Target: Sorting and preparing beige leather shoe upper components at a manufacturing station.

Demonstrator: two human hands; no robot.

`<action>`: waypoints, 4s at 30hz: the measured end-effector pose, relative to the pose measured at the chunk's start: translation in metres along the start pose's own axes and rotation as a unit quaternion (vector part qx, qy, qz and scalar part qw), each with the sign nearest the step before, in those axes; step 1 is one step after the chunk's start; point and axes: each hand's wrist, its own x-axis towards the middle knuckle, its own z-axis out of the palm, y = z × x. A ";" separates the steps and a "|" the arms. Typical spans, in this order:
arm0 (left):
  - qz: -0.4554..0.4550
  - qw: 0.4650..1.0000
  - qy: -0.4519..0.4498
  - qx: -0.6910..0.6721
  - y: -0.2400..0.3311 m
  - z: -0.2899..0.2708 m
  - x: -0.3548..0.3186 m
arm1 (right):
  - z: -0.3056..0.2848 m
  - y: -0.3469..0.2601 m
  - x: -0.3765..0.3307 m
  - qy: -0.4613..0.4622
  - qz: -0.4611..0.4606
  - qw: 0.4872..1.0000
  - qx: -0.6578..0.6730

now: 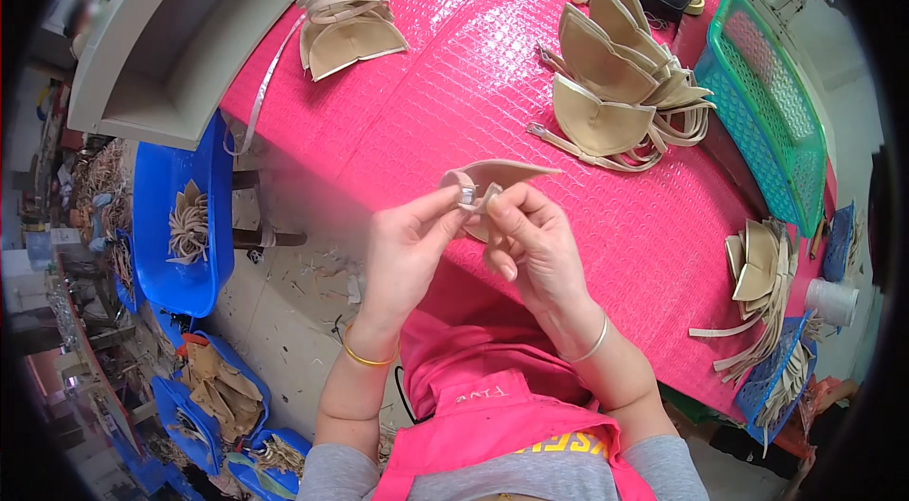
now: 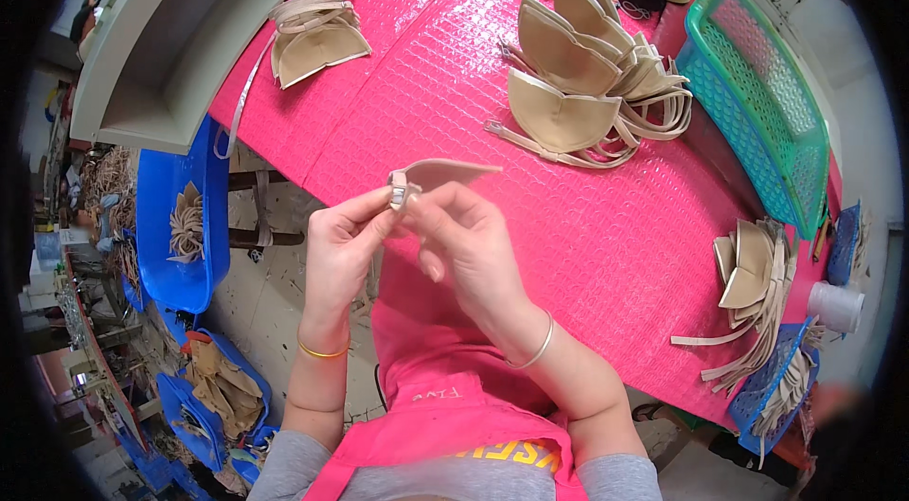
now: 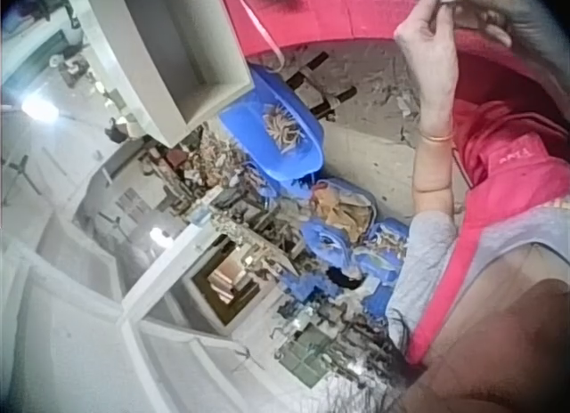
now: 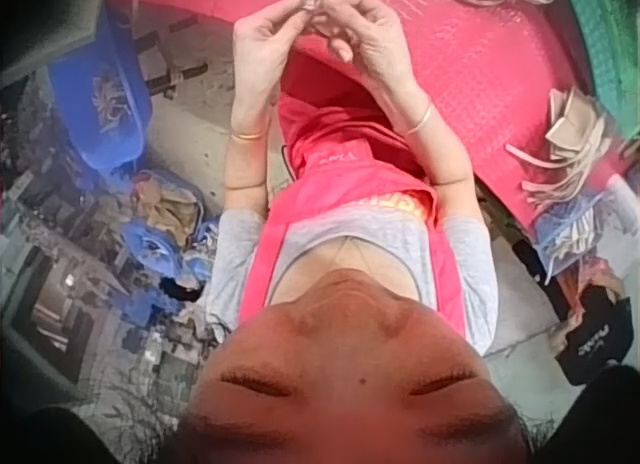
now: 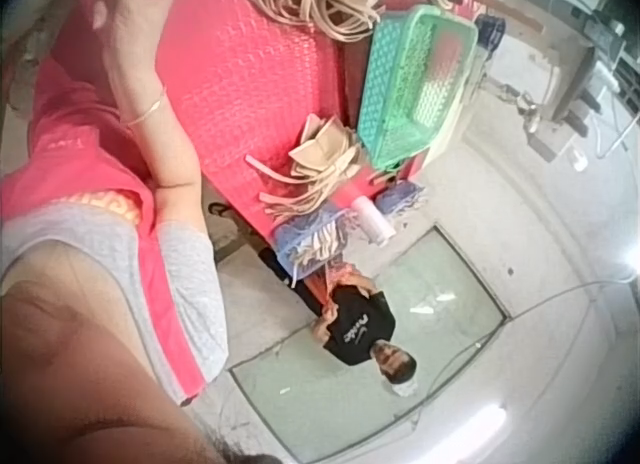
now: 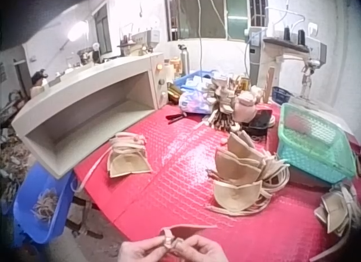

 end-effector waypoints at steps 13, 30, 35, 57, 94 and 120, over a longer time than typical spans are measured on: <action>0.154 0.957 0.068 0.235 -0.012 -0.001 0.003 | -0.013 0.015 0.009 0.010 0.091 0.994 0.052; 0.144 0.938 -0.047 0.313 0.007 -0.034 0.015 | -0.039 -0.027 0.048 -0.071 -0.125 0.800 -0.583; 0.321 0.771 0.241 0.495 0.025 -0.050 0.069 | 0.004 -0.013 0.147 0.002 -0.204 0.863 -0.461; -0.148 0.955 -0.069 -0.246 -0.046 0.061 0.085 | -0.075 -0.054 -0.005 0.073 -0.262 0.570 -0.775; -0.041 0.973 0.007 -0.229 -0.018 -0.024 0.036 | 0.007 0.024 0.037 0.039 -0.127 0.927 -0.350; -0.082 0.970 -0.079 -0.216 -0.009 0.001 0.011 | -0.012 -0.033 0.020 -0.116 -0.404 0.649 -0.634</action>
